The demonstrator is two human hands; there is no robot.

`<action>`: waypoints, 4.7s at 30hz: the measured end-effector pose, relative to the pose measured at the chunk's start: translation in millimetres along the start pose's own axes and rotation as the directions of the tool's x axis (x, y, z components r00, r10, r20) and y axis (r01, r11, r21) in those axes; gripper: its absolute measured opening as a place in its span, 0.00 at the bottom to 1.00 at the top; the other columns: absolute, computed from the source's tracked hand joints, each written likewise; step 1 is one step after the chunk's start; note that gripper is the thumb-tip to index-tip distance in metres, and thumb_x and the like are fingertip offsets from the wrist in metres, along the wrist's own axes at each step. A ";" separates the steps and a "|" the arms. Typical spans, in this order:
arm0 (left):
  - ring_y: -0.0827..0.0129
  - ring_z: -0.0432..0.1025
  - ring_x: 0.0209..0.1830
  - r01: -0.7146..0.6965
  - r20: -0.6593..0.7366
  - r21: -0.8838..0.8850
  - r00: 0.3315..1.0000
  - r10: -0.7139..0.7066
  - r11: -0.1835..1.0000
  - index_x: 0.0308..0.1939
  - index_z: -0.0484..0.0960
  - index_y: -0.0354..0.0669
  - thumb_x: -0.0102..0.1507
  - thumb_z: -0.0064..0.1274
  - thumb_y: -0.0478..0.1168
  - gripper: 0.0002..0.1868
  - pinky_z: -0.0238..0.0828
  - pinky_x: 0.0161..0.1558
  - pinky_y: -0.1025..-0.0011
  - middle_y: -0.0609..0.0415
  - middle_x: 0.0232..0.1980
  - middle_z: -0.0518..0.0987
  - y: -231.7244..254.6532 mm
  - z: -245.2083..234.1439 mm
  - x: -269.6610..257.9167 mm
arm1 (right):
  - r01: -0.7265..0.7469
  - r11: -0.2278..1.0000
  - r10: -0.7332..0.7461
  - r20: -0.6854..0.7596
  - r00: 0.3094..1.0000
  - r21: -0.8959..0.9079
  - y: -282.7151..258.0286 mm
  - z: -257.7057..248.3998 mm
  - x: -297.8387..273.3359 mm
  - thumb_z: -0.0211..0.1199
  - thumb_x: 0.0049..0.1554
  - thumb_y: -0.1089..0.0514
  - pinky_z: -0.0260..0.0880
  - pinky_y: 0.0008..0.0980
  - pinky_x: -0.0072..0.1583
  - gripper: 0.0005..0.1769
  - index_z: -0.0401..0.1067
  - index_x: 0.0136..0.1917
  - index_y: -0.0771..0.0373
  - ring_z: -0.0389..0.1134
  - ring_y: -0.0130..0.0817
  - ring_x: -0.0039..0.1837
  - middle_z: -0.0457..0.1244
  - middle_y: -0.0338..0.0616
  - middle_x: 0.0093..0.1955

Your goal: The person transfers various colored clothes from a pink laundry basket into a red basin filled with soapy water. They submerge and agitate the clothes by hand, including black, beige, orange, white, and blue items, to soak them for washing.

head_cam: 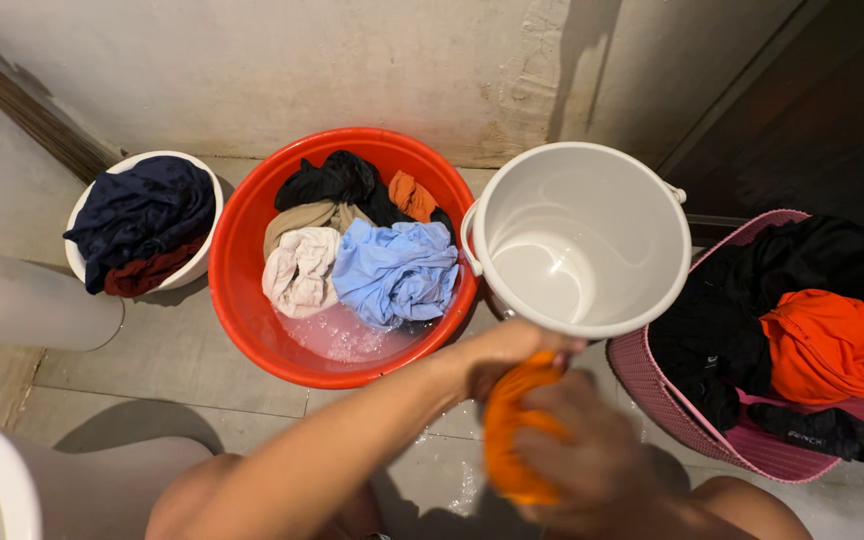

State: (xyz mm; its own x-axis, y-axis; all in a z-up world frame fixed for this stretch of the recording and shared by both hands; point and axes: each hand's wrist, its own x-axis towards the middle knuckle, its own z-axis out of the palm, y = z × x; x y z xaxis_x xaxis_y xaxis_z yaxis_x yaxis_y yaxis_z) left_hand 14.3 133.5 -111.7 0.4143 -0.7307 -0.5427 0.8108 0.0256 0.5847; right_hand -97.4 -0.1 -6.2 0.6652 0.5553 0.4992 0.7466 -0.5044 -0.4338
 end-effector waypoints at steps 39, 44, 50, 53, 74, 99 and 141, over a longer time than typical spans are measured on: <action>0.66 0.75 0.47 0.304 -0.811 0.025 0.563 -0.158 0.952 0.51 0.80 0.45 0.71 0.35 0.62 0.28 0.72 0.44 0.53 0.54 0.50 0.81 14.7 -343.3 -195.6 | -0.804 0.273 0.911 -0.127 0.393 -0.528 206.7 -103.5 -79.8 0.70 0.54 0.50 0.74 0.47 0.57 0.17 0.80 0.58 0.51 0.75 0.47 0.55 0.74 0.47 0.50; 0.66 0.74 0.54 0.186 -0.650 0.231 0.760 0.009 0.955 0.56 0.81 0.44 0.68 0.42 0.59 0.26 0.71 0.54 0.57 0.52 0.56 0.82 49.5 -247.0 -157.4 | -0.544 0.697 0.582 -0.076 0.810 -0.467 293.9 -51.8 -155.4 0.77 0.32 0.51 0.69 0.51 0.58 0.55 0.65 0.73 0.57 0.68 0.61 0.60 0.66 0.62 0.64; 0.69 0.76 0.45 0.203 -0.396 0.694 0.909 0.131 0.691 0.53 0.84 0.46 0.64 0.51 0.54 0.22 0.74 0.46 0.65 0.55 0.47 0.84 56.5 -118.0 -99.5 | -0.770 0.422 0.889 0.054 0.454 -0.477 294.2 -45.6 -128.9 0.77 0.40 0.55 0.76 0.44 0.59 0.31 0.78 0.60 0.53 0.75 0.51 0.50 0.72 0.56 0.42; 0.75 0.78 0.49 -0.242 0.055 0.805 0.940 0.338 0.542 0.53 0.82 0.39 0.64 0.57 0.45 0.18 0.76 0.53 0.75 0.54 0.48 0.84 47.4 -59.1 -70.3 | -0.706 0.457 0.823 -0.044 0.566 -0.542 251.1 -89.3 -99.0 0.80 0.36 0.54 0.74 0.47 0.51 0.30 0.80 0.54 0.56 0.73 0.52 0.44 0.70 0.56 0.39; 0.46 0.64 0.77 -0.764 0.187 0.639 0.260 0.947 0.084 0.77 0.59 0.35 0.46 0.73 0.47 0.60 0.62 0.76 0.59 0.36 0.77 0.65 34.9 159.3 38.1 | 0.004 0.477 0.740 -0.404 0.538 0.879 39.4 -192.0 5.7 0.57 0.52 0.72 0.67 0.49 0.72 0.26 0.63 0.65 0.78 0.68 0.50 0.63 0.65 0.57 0.59; 0.62 0.69 0.63 0.386 0.950 -0.209 -0.139 -0.281 -0.898 0.64 0.79 0.39 0.64 0.52 0.35 0.22 0.69 0.68 0.59 0.51 0.61 0.76 122.3 117.8 -153.4 | 0.163 -0.229 0.901 0.145 0.409 0.960 62.4 -16.2 -49.9 0.63 0.47 0.44 0.67 0.46 0.62 0.35 0.70 0.65 0.63 0.69 0.47 0.60 0.67 0.51 0.59; 0.65 0.77 0.51 -0.161 0.344 0.767 0.920 -0.186 0.621 0.60 0.77 0.33 0.49 0.69 0.41 0.36 0.74 0.54 0.66 0.51 0.52 0.84 68.8 -101.9 -74.5 | -0.202 -0.162 0.753 0.253 0.607 0.966 109.5 53.7 46.2 0.61 0.57 0.56 0.71 0.39 0.61 0.27 0.67 0.68 0.62 0.68 0.40 0.60 0.65 0.49 0.60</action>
State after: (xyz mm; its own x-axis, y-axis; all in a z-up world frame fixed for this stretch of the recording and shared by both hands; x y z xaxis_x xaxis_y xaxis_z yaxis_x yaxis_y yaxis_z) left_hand 81.3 259.2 -92.6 0.0884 -0.9118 -0.4009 0.1195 -0.3899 0.9131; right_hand 15.7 5.8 -70.9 0.9689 0.1244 -0.2140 -0.2449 0.6085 -0.7548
